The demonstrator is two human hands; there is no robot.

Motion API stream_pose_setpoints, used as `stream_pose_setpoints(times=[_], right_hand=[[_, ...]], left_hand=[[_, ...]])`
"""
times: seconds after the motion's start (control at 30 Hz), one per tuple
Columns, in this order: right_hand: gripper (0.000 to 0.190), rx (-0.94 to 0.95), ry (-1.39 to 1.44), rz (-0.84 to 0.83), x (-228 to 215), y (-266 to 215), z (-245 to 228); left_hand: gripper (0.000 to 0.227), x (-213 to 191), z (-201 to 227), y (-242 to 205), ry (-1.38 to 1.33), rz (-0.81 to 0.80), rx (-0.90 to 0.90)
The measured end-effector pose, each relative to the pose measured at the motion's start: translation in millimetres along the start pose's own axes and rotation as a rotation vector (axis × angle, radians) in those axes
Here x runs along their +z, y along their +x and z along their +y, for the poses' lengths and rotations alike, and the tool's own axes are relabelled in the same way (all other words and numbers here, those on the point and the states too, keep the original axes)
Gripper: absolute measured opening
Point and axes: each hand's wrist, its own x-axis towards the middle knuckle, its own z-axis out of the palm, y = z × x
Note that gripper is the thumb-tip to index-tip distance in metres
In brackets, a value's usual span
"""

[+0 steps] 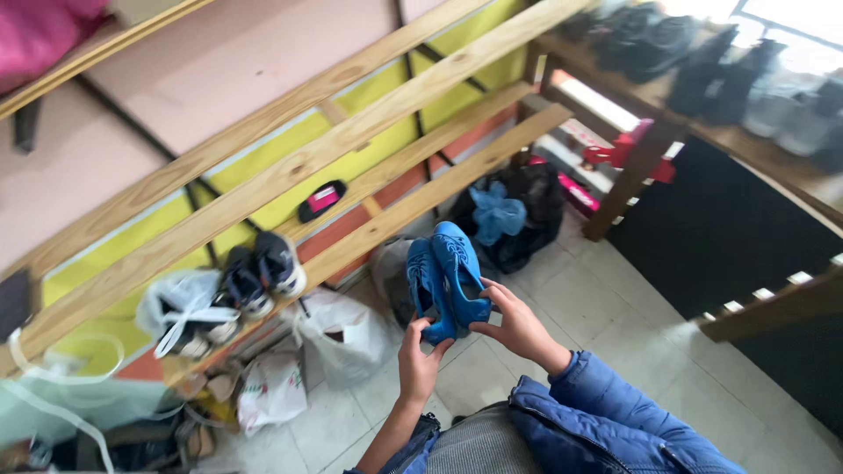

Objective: The person repeatedly picks up pairs of shoes from a wooden shelf, walks to a workbench, and places them in a row. This is done for several pairs of sneakers and boots. The person also briefly handles a plastic bag containing small items.

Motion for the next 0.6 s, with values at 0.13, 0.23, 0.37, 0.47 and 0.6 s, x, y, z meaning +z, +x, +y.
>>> stream_pose_setpoints(times=[0.13, 0.23, 0.37, 0.47, 0.6], right_hand=[[0.046, 0.092, 0.017, 0.089, -45.6, -40.5, 9.3], [0.049, 0.203, -0.019, 0.122, -79.4, -77.2, 28.0], [0.049, 0.263, -0.019, 0.233, -117.3, -128.9, 57.5], [0.049, 0.340, -0.014, 0.292, -144.0, -165.3, 71.8], [0.047, 0.408, -0.018, 0.368, -170.2, -206.4, 88.0]], left_hand=[[0.047, 43.1, 30.0, 4.0, -0.063, -0.114, -0.007], [0.045, 83.9, 47.9, 0.9, -0.077, -0.205, 0.058], [0.048, 137.7, 72.7, -5.3, -0.108, -0.335, 0.086], [0.049, 174.6, 94.6, -11.3, -0.140, -0.422, 0.112], [0.051, 215.0, 120.6, -24.2, -0.151, -0.531, 0.067]])
